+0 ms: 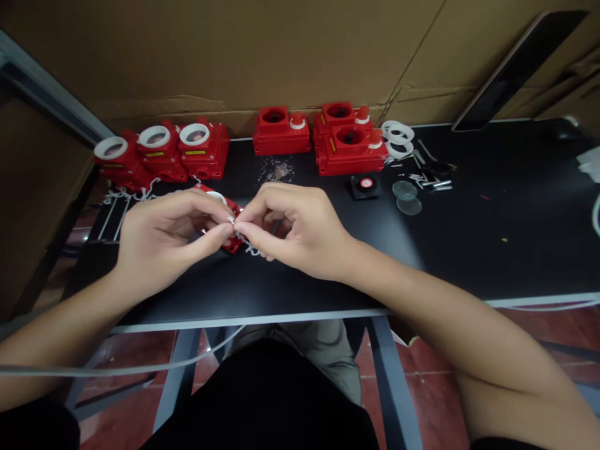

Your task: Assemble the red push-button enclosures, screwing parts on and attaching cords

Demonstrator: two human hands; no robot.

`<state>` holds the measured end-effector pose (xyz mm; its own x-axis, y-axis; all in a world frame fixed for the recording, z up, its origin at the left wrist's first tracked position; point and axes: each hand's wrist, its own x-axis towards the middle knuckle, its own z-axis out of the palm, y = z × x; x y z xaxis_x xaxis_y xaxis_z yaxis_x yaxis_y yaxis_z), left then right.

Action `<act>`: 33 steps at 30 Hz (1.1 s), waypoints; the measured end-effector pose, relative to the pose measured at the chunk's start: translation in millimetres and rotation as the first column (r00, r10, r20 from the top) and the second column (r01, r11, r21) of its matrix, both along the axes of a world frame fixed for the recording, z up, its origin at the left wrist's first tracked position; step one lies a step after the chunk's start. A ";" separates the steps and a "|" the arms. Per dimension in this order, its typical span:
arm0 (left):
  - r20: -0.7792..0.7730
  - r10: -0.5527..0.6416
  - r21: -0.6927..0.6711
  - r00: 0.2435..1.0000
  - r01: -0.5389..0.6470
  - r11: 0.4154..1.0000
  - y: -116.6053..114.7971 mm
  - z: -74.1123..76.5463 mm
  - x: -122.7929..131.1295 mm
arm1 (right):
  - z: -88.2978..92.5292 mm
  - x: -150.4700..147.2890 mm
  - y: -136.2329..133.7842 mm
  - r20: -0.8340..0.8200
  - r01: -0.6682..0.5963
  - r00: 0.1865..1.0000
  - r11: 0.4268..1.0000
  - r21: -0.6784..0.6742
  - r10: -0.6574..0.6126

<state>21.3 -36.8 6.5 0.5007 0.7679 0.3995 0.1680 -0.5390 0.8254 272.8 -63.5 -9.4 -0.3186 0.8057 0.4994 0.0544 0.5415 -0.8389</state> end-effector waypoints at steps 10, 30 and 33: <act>-0.051 -0.004 0.084 0.999 0.008 0.996 4.7 0.6 -4.3 | 0.7 1.6 0.3 0.051 0.064 0.997 0.998 0.011 -0.064; -0.063 -0.071 0.010 0.995 0.072 0.997 0.4 -1.7 2.1 | -0.9 2.2 -0.8 0.244 -0.048 0.970 0.972 0.230 -0.010; -0.089 -0.043 0.054 0.995 0.048 0.997 -1.7 -3.0 4.1 | -3.4 -1.5 -1.8 0.226 -0.057 0.974 0.973 0.223 0.005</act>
